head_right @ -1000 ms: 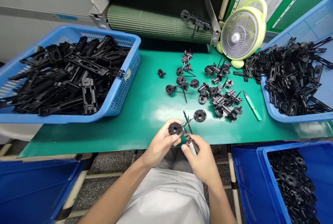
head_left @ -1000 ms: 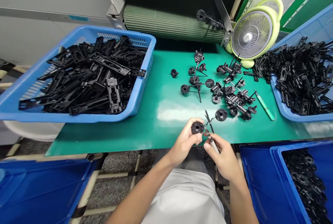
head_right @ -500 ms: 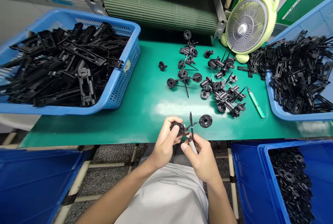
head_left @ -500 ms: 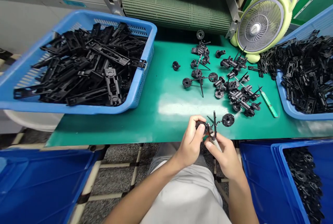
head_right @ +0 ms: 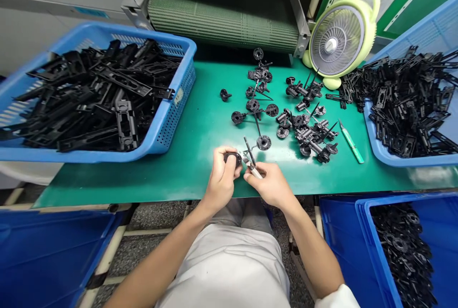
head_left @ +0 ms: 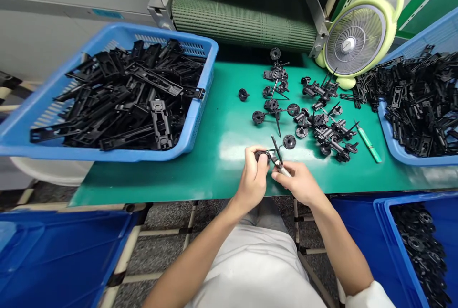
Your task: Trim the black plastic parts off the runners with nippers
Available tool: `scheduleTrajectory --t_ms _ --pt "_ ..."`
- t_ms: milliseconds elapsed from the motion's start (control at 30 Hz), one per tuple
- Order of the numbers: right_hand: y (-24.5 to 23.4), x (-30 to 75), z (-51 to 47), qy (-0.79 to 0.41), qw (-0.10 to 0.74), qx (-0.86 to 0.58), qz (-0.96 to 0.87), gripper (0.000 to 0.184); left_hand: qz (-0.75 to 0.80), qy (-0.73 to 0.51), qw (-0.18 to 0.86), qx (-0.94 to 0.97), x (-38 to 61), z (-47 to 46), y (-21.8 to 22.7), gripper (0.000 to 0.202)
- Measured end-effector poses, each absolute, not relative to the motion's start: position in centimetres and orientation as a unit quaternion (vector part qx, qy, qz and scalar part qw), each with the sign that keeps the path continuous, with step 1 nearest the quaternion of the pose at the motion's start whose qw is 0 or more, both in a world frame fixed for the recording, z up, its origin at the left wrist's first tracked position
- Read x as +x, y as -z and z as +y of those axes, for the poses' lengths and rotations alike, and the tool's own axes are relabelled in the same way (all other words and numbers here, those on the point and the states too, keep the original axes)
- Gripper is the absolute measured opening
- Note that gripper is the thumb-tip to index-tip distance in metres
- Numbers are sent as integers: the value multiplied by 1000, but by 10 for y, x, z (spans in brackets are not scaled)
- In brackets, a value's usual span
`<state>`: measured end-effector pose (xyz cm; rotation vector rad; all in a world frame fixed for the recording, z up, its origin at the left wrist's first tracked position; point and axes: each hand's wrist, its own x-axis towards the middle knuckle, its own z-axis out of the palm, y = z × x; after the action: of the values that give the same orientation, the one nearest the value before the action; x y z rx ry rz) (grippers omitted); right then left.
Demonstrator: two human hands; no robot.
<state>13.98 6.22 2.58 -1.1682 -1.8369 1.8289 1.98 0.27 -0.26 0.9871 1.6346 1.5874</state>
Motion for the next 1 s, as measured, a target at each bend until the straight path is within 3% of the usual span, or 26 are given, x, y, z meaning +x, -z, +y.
scheduleTrajectory --t_ms 200,300,433,500,567,733,800,900,1000 --pt "-21 156 73 -662 135 -382 -631 16 649 -629 234 358 -5 1 0 26" --pt "-12 183 74 -699 201 -374 -576 24 698 -512 217 451 -5 8 -1 39" --pt "6 201 76 -713 288 -368 -523 33 763 -313 144 547 17 51 -4 25" --pt "12 202 77 -717 310 -358 -512 36 777 -245 121 567 30 79 -8 46" --pt "15 201 77 -720 320 -346 -509 37 776 -219 116 580 37 101 -10 48" --pt "17 205 78 -724 331 -325 -511 38 745 -263 126 600 25 107 -11 17" --pt "16 207 75 -716 336 -330 -515 37 734 -316 141 585 17 89 -11 18" --pt "7 203 60 -695 331 -355 -530 31 693 -511 239 449 15 51 -16 23" --pt "-8 194 37 -647 266 -395 -595 24 635 -620 336 317 24 16 -24 23"
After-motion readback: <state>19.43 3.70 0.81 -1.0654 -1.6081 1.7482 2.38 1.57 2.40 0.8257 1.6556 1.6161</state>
